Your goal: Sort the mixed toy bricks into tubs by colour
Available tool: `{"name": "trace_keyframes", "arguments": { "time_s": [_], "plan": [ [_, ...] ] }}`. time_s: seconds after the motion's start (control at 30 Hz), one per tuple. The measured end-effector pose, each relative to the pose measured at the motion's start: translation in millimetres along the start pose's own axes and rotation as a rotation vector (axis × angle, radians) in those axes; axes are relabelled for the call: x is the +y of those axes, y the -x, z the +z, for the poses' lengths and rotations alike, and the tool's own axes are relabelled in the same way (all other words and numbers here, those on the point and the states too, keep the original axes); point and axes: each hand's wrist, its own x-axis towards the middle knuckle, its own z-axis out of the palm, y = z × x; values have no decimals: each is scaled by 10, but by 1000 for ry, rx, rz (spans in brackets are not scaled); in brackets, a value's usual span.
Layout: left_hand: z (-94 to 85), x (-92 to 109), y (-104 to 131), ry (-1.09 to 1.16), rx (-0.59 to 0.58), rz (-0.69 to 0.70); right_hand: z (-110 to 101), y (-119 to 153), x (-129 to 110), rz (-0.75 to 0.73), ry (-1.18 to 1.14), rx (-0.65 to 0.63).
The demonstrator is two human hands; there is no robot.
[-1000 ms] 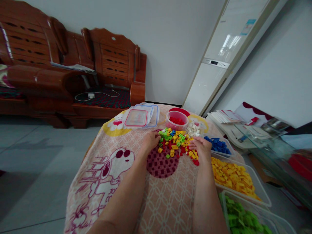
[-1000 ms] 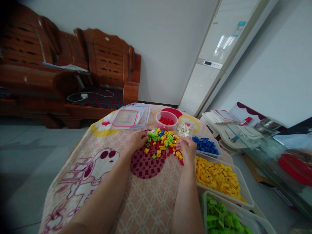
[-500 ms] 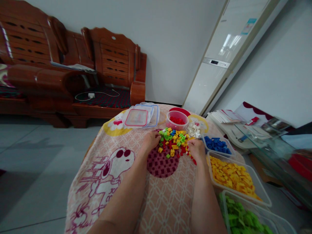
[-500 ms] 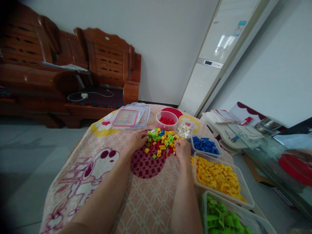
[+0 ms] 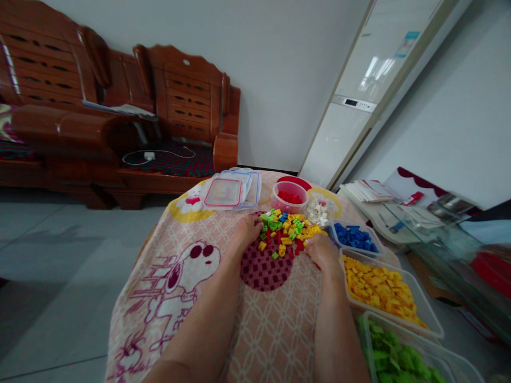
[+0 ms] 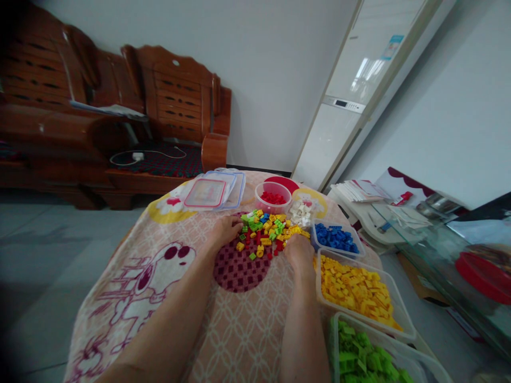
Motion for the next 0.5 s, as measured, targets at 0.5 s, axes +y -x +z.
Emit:
{"name": "trace_keyframes", "arguments": {
  "time_s": [0.5],
  "plan": [
    [-23, 33, 10, -31, -12, -5, -15, 37, -91, -4, 99, -35]
  ]
}}
